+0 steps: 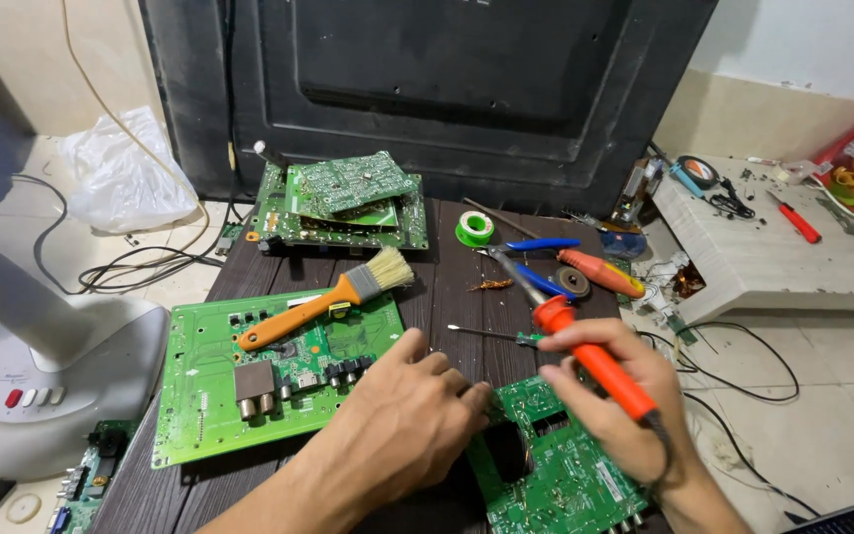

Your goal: Soldering electronic components onto a circuit board and cleaning it with a brush.

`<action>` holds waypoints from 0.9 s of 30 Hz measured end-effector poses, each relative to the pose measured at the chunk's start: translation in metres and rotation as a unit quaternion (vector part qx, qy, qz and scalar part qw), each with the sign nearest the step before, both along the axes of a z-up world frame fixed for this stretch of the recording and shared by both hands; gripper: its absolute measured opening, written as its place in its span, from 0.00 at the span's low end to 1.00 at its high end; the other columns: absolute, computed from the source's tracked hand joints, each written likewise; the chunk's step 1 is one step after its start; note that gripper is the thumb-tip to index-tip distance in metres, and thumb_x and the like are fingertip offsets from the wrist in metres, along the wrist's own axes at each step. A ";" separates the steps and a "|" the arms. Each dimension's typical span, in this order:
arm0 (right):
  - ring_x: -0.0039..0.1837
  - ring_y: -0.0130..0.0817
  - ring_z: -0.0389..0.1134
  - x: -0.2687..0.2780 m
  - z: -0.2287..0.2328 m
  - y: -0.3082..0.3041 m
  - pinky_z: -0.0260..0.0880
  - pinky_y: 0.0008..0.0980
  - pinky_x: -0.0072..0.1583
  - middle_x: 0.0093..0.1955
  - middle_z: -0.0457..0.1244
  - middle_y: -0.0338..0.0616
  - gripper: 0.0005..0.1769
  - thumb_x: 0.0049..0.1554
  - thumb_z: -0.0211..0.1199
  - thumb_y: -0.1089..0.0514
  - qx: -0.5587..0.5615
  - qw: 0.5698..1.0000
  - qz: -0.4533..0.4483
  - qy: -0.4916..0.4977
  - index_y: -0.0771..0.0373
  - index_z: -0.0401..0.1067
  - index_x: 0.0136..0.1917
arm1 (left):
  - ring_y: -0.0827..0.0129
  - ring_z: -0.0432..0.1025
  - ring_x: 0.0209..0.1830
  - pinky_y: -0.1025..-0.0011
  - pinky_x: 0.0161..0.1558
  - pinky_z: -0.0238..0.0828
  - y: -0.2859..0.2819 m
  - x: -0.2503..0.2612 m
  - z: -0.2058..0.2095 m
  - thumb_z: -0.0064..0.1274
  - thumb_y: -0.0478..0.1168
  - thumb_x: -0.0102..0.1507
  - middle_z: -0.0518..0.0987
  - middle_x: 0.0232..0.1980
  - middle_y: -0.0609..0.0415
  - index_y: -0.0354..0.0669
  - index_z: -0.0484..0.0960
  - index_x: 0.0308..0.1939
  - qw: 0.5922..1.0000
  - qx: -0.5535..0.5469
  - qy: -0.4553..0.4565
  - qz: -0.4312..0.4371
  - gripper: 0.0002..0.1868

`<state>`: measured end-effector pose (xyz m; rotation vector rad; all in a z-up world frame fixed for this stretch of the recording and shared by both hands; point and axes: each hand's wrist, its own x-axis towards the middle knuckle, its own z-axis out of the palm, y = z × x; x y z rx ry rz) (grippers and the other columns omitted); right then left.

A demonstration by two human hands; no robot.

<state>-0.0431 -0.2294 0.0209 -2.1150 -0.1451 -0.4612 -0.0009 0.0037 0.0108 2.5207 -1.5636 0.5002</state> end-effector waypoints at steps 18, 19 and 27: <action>0.55 0.24 0.78 0.011 0.008 0.016 0.71 0.26 0.58 0.53 0.77 0.25 0.27 0.39 0.80 0.56 -0.156 0.980 -0.029 0.120 0.43 0.76 0.52 | 0.57 0.75 0.27 0.57 0.37 0.60 0.001 0.011 -0.002 0.50 0.49 0.71 0.83 0.31 0.53 0.50 0.86 0.46 0.996 -0.034 0.061 -0.053 0.12; 0.55 0.24 0.78 0.011 0.009 0.016 0.71 0.26 0.58 0.53 0.77 0.25 0.27 0.39 0.80 0.56 -0.157 0.980 -0.028 0.120 0.43 0.76 0.52 | 0.57 0.75 0.27 0.57 0.37 0.60 0.002 0.011 -0.002 0.50 0.49 0.71 0.83 0.31 0.53 0.50 0.86 0.46 0.996 -0.034 0.061 -0.053 0.12; 0.55 0.25 0.77 0.012 0.010 0.018 0.70 0.27 0.59 0.55 0.76 0.27 0.26 0.40 0.77 0.57 -0.168 0.981 -0.005 0.095 0.45 0.76 0.53 | 0.57 0.72 0.27 0.55 0.43 0.60 0.000 0.006 -0.004 0.42 0.47 0.71 0.77 0.32 0.52 0.52 0.82 0.37 0.999 0.021 -0.001 -0.049 0.14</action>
